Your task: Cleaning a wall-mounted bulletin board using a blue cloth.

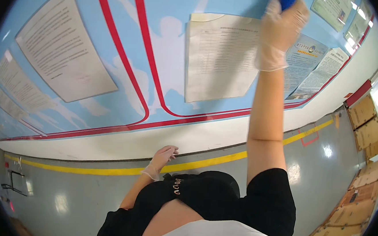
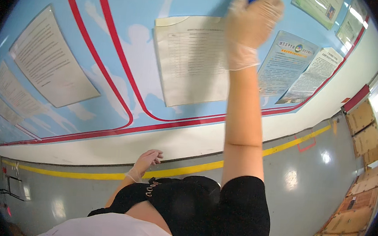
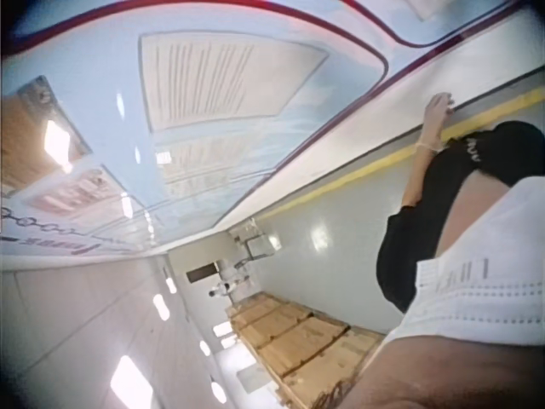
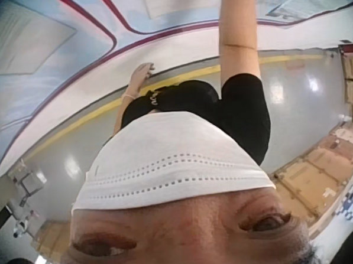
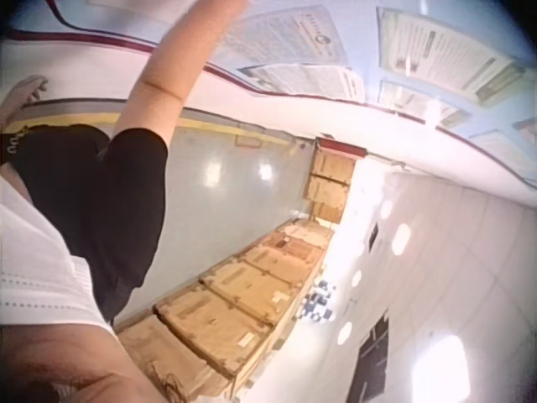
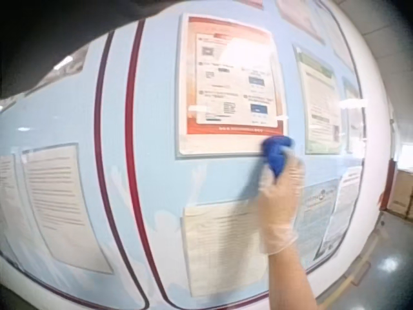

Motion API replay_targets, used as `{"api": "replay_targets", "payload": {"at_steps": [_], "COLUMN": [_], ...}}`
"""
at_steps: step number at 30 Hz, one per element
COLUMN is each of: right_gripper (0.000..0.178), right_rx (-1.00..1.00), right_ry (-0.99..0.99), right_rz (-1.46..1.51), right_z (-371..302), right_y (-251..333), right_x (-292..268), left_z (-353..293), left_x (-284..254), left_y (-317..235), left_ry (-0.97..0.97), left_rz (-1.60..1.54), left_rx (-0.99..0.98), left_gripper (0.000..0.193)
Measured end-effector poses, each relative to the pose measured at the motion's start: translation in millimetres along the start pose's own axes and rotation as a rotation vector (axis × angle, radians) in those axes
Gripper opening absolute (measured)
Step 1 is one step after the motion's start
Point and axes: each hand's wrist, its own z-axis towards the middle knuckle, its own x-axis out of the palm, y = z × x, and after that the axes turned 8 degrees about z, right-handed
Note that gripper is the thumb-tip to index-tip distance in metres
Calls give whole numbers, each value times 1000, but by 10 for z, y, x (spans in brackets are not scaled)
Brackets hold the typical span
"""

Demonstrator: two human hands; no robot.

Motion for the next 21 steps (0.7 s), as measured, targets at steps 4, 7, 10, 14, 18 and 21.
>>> {"api": "replay_targets", "payload": {"at_steps": [4,7,10,14,18,21], "right_gripper": [46,22,27,37,47,43], "right_rx": [-247,-312,-477,-373,-390,-226], "right_ry": [292,364,619,687,443,178], "right_rz": [-100,82,305,550,447,473], "right_z": [-550,-995,-1309,-1233,-612,-218], "right_y": [1028,1424,1530,1414,931,379], "right_x": [343,585,594,366,65,-162], "left_z": [-54,-131,-166,-187,-85,113], "left_x": [-110,-221,-360,-478,-642,-843], "left_y": [31,75,244,417,874,1327], "left_ry": [25,58,49,-32,-122,-210], "left_rz": [-20,6,31,72,45,98], "left_rx": [23,-21,-3,-42,-195,-252], "left_gripper": [33,33,33,35,34,34]}}
